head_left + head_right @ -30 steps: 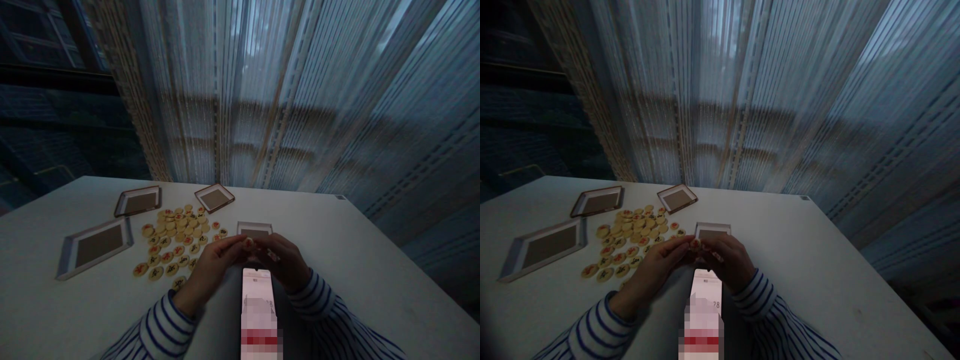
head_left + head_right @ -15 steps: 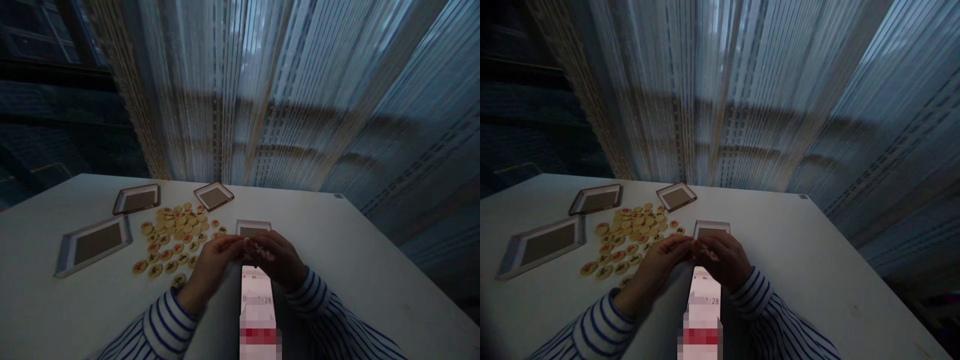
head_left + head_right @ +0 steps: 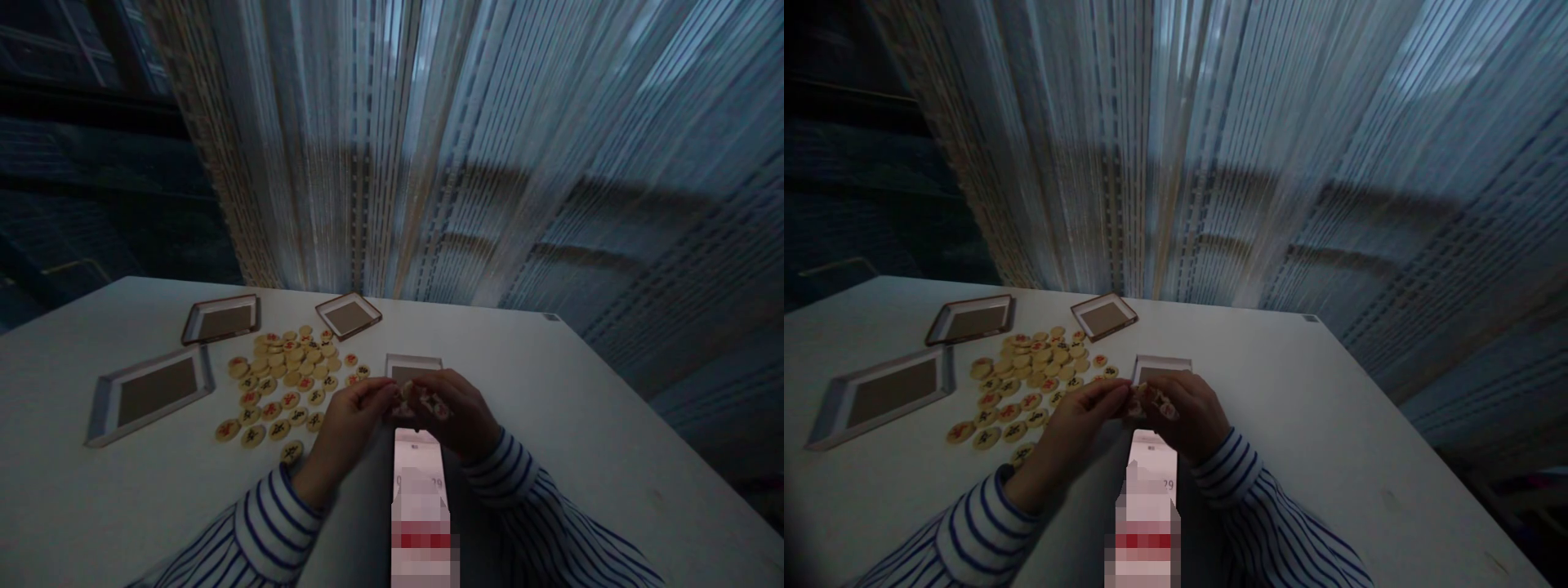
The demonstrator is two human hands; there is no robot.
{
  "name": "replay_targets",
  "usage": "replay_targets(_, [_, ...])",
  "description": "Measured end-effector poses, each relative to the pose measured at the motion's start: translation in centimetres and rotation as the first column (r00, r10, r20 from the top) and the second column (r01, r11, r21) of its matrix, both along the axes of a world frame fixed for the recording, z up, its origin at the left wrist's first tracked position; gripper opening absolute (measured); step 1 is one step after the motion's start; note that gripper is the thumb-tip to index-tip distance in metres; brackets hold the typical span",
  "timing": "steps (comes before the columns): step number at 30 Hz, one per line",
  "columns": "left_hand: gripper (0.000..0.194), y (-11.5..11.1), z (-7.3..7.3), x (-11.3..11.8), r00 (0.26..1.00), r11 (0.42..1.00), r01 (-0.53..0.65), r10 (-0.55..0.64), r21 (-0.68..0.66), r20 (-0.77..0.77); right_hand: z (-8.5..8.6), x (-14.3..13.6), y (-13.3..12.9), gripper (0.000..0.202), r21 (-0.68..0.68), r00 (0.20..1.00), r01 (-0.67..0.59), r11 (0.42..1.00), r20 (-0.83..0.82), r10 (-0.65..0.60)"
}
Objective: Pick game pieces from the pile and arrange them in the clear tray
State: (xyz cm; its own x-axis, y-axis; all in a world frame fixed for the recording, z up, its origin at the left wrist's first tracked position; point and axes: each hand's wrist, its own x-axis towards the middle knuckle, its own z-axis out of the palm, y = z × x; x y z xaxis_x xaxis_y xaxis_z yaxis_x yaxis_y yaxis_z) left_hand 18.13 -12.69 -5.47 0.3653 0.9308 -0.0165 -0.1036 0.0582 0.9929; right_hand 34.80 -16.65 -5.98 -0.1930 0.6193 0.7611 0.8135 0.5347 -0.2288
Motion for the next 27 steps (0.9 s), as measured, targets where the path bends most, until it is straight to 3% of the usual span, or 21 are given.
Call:
replay_targets(3, [0.034, 0.3, -0.3, -0.2, 0.997, 0.997, -0.059, 0.062, 0.054, -0.052, 0.3, 0.4, 0.0, 0.015, 0.004, 1.000, 0.030, 1.000, 0.002, -0.030])
replay_targets(8, [0.028, 0.6, -1.0, -0.7, 0.964, 0.946, -0.066, 0.142, 0.319, -0.224, 0.7, 1.1, 0.1, 0.015, 0.027, 0.996, 0.073, 0.997, 0.049, -0.074])
replay_targets(11, [0.028, 0.5, -1.4, -0.9, 0.916, 0.878, 0.011, 0.183, 0.479, -0.357, 0.5, 1.8, 0.3, 0.015, 0.026, 0.991, 0.108, 0.994, 0.073, -0.109])
replay_targets(16, [0.028, 0.2, -2.2, -1.1, 0.821, 0.701, 0.177, 0.282, 0.691, -0.497, 0.1, 3.1, 0.4, 0.017, -0.024, 0.985, 0.153, 0.988, 0.083, -0.151])
replay_targets(20, [0.026, 0.1, -2.5, -1.2, 0.772, 0.629, 0.303, 0.278, 0.716, -0.571, 0.0, 3.8, 0.4, 0.018, -0.050, 0.978, 0.203, 0.978, 0.064, -0.199])
replay_targets(27, [0.033, 0.3, -3.1, -1.3, 0.746, 0.625, 0.355, 0.260, 0.696, -0.614, -0.2, 4.6, 0.5, 0.019, -0.076, 0.965, 0.253, 0.965, 0.086, -0.246])
